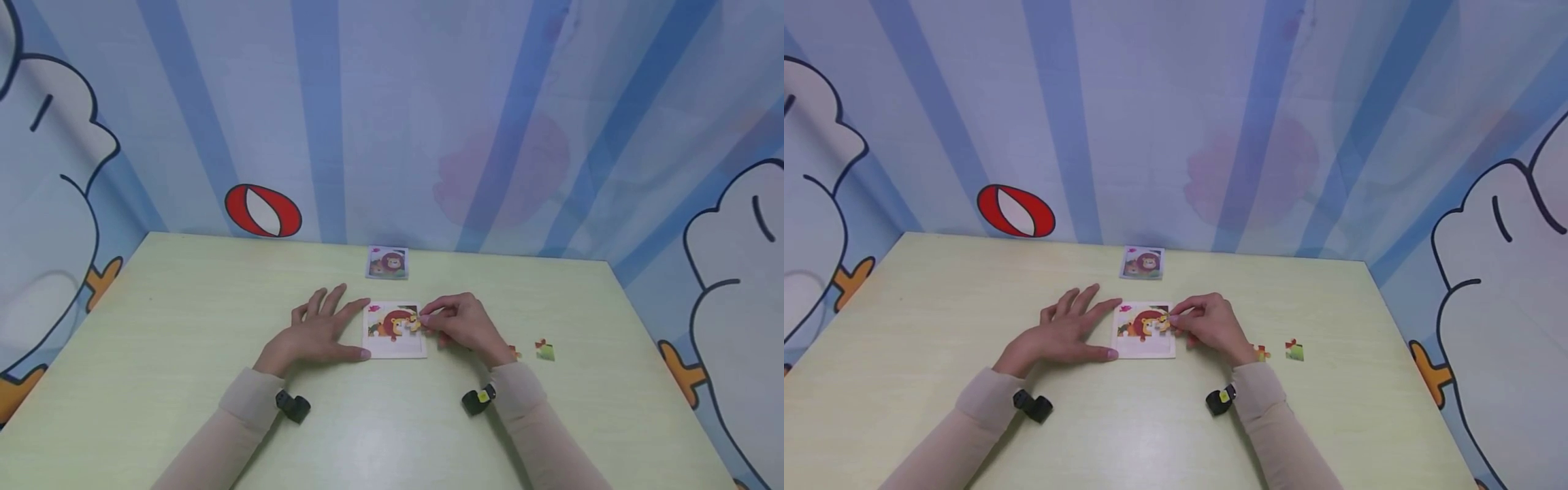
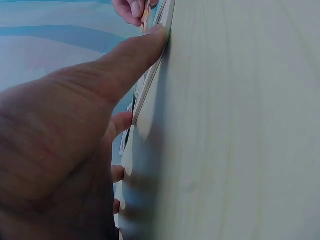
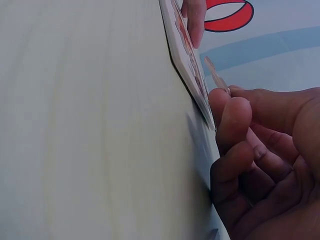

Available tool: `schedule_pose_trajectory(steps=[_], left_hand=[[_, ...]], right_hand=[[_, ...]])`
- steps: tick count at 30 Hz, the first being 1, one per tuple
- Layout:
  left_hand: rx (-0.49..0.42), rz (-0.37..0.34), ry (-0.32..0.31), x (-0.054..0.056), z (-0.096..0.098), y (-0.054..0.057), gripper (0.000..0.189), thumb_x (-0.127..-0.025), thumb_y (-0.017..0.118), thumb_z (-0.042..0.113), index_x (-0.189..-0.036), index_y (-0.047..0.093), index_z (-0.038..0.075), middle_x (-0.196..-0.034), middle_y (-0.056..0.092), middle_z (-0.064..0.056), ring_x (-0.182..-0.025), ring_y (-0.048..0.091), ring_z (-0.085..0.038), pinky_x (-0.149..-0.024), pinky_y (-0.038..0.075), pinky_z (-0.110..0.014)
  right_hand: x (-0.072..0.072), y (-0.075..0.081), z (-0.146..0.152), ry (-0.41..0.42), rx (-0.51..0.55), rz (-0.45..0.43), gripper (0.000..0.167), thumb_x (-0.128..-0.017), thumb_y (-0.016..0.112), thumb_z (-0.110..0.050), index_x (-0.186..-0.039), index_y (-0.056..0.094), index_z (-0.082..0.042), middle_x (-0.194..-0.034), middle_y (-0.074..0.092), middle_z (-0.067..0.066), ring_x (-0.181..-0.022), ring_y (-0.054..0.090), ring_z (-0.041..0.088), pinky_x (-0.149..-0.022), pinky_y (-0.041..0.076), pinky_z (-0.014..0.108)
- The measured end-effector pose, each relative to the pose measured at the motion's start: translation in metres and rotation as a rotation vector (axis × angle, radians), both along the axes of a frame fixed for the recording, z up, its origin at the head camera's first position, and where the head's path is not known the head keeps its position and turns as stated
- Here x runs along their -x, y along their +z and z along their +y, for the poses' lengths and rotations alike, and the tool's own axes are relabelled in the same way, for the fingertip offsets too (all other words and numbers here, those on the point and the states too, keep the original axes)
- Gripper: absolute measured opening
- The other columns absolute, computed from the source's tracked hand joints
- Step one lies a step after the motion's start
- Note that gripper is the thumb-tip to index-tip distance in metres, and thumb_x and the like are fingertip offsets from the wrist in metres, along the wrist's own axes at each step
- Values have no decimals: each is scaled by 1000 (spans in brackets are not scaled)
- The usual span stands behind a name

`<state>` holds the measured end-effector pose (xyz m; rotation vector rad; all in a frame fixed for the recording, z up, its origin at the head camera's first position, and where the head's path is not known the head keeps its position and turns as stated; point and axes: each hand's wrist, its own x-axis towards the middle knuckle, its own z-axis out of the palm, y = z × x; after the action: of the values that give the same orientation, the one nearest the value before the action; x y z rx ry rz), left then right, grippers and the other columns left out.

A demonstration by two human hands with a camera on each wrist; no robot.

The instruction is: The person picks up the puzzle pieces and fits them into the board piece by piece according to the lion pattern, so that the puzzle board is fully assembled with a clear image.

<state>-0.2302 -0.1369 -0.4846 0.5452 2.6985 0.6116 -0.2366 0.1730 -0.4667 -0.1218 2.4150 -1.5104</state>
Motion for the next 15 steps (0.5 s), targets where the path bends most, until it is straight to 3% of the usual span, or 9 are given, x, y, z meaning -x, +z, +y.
schedule_pose_trajectory(steps=[15], left_hand=[[2, -3, -1, 1, 1, 0, 102, -88, 75, 68, -171, 23, 41, -184, -1, -9, -167, -3, -47, -125, 10, -79]], right_hand=[[1, -3, -12, 14, -31, 3, 16, -96, 81, -19, -108, 83, -8, -75, 79, 3, -46, 57, 14, -54, 49, 28]])
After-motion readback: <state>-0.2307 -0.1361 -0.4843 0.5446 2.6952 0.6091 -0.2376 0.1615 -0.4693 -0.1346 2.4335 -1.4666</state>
